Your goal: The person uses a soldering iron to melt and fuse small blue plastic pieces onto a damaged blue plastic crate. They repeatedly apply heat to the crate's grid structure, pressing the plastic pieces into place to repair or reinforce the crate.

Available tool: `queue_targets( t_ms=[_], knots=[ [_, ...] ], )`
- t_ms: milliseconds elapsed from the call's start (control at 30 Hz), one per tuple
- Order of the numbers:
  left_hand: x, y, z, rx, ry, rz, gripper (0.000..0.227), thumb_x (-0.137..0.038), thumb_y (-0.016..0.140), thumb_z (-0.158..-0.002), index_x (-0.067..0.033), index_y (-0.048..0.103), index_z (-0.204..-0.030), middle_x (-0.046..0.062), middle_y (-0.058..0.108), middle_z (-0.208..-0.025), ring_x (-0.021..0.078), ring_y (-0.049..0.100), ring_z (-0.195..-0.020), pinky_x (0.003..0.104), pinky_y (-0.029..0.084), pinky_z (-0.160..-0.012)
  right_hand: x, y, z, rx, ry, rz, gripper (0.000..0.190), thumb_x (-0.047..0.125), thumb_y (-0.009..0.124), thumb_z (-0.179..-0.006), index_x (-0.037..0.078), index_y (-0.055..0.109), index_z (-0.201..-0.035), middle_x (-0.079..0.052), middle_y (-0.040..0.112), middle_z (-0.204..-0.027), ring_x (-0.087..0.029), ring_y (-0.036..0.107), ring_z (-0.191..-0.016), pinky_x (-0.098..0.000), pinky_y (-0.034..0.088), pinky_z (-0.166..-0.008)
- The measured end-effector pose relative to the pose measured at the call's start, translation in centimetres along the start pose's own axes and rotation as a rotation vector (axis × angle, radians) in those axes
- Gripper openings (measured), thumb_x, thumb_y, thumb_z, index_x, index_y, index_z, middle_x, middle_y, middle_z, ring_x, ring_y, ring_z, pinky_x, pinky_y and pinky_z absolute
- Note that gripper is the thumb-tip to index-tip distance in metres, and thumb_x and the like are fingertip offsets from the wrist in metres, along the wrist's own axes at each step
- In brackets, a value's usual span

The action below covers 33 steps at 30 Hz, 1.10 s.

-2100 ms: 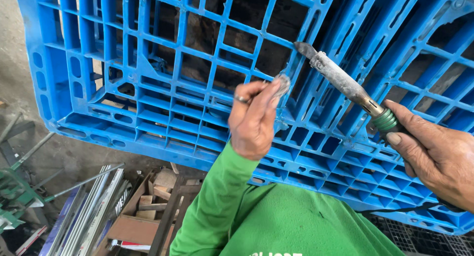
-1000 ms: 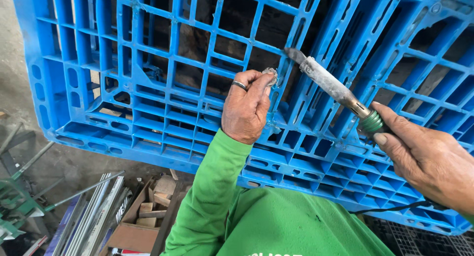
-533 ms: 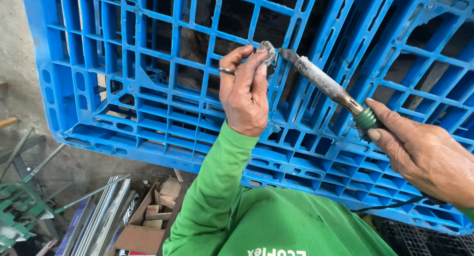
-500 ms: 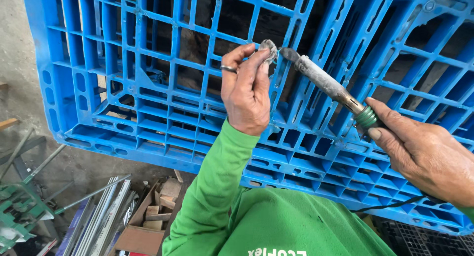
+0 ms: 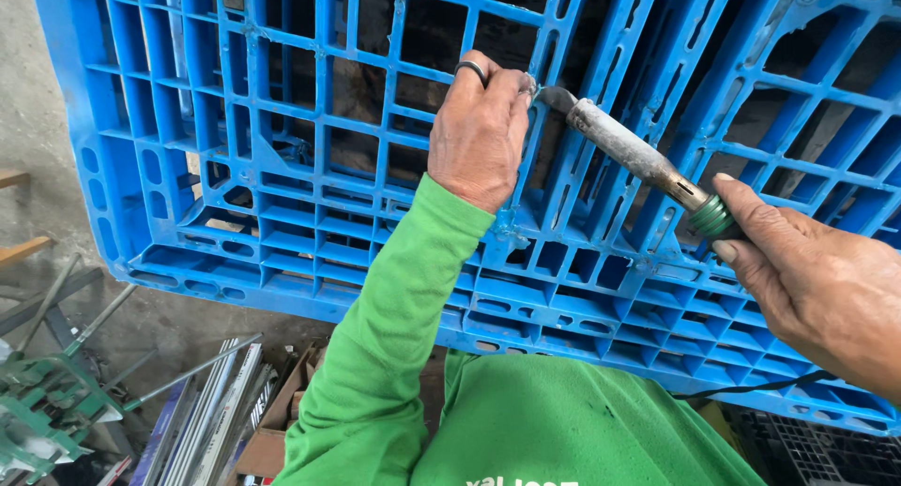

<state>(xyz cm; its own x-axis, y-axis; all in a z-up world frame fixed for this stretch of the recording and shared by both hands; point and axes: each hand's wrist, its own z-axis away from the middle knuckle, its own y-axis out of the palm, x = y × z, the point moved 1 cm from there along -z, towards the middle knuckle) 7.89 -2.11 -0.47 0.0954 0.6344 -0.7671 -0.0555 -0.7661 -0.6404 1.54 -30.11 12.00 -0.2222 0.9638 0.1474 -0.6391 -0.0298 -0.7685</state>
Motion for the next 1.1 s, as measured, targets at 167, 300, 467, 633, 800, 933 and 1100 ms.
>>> queue_targets(
  t_ms=[167, 300, 467, 633, 800, 933, 1100],
  knots=[
    [-0.5, 0.1, 0.5, -0.050, 0.101, -0.108, 0.013, -0.008, 0.070, -0.100, 0.0005, 0.067, -0.109, 0.011, 0.054, -0.105, 0.0249, 0.065, -0.091, 0.034, 0.059, -0.078, 0.2, -0.4, -0.3, 0.174, 0.139, -0.127, 0.063, 0.036, 0.059, -0.101, 0.016, 0.047, -0.159, -0.010, 0.076, -0.094, -0.021, 0.070, -0.062, -0.0350, 0.057, -0.056],
    [-1.1, -1.3, 1.5, -0.018, 0.179, -0.123, 0.013, -0.003, 0.068, -0.101, 0.0012, 0.066, -0.113, 0.012, 0.053, -0.108, 0.0283, 0.064, -0.096, 0.037, 0.058, -0.081, 0.0, -0.5, -0.2, 0.333, 0.254, -0.174, 0.065, 0.036, 0.058, -0.101, 0.021, 0.043, -0.162, -0.009, 0.074, -0.089, -0.021, 0.071, -0.066, -0.0346, 0.058, -0.061],
    [-1.2, -3.3, 1.9, -0.075, 0.046, 0.048, 0.012, 0.001, 0.066, -0.102, 0.0019, 0.065, -0.114, 0.013, 0.055, -0.114, 0.0259, 0.069, -0.095, 0.033, 0.061, -0.080, 0.0, -0.3, -0.1, -0.020, 0.000, -0.228, 0.060, 0.031, 0.062, -0.096, 0.008, 0.052, -0.151, -0.017, 0.075, -0.100, -0.030, 0.073, -0.069, -0.0393, 0.059, -0.059],
    [-1.4, -2.6, 1.4, -0.099, -0.005, 0.129, 0.015, 0.003, 0.066, -0.102, 0.0018, 0.065, -0.116, 0.013, 0.056, -0.116, 0.0226, 0.070, -0.097, 0.027, 0.064, -0.082, 0.4, -0.3, -0.1, -0.026, 0.003, -0.289, 0.059, 0.030, 0.065, -0.096, 0.008, 0.054, -0.149, -0.016, 0.073, -0.093, -0.029, 0.071, -0.066, -0.0400, 0.057, -0.057],
    [-1.8, -1.5, 1.3, -0.055, 0.048, 0.061, 0.017, 0.002, 0.068, -0.100, 0.0007, 0.067, -0.117, 0.013, 0.058, -0.116, 0.0262, 0.069, -0.100, 0.033, 0.061, -0.085, 0.3, 0.1, 0.6, -0.128, -0.005, -0.299, 0.053, 0.025, 0.065, -0.098, 0.007, 0.054, -0.147, -0.015, 0.070, -0.085, -0.025, 0.065, -0.055, -0.0386, 0.052, -0.053],
    [-2.2, 0.2, 1.5, -0.047, 0.104, 0.023, 0.022, -0.002, 0.070, -0.098, 0.0016, 0.067, -0.120, 0.014, 0.058, -0.114, 0.0293, 0.067, -0.100, 0.036, 0.059, -0.086, -0.6, 1.3, 2.9, 0.027, 0.294, -0.578, 0.059, 0.022, 0.062, -0.102, 0.014, 0.052, -0.159, -0.009, 0.065, -0.075, -0.019, 0.063, -0.056, -0.0346, 0.052, -0.055],
    [-2.6, 2.4, 0.2, -0.031, 0.130, -0.103, 0.013, -0.006, 0.071, -0.099, 0.0012, 0.066, -0.109, 0.014, 0.058, -0.109, 0.0313, 0.065, -0.099, 0.039, 0.057, -0.087, -0.7, 5.4, 5.5, -0.041, 0.247, -0.995, 0.060, 0.019, 0.056, -0.102, 0.010, 0.051, -0.161, -0.008, 0.064, -0.084, -0.015, 0.062, -0.057, -0.0317, 0.053, -0.051]
  ],
)
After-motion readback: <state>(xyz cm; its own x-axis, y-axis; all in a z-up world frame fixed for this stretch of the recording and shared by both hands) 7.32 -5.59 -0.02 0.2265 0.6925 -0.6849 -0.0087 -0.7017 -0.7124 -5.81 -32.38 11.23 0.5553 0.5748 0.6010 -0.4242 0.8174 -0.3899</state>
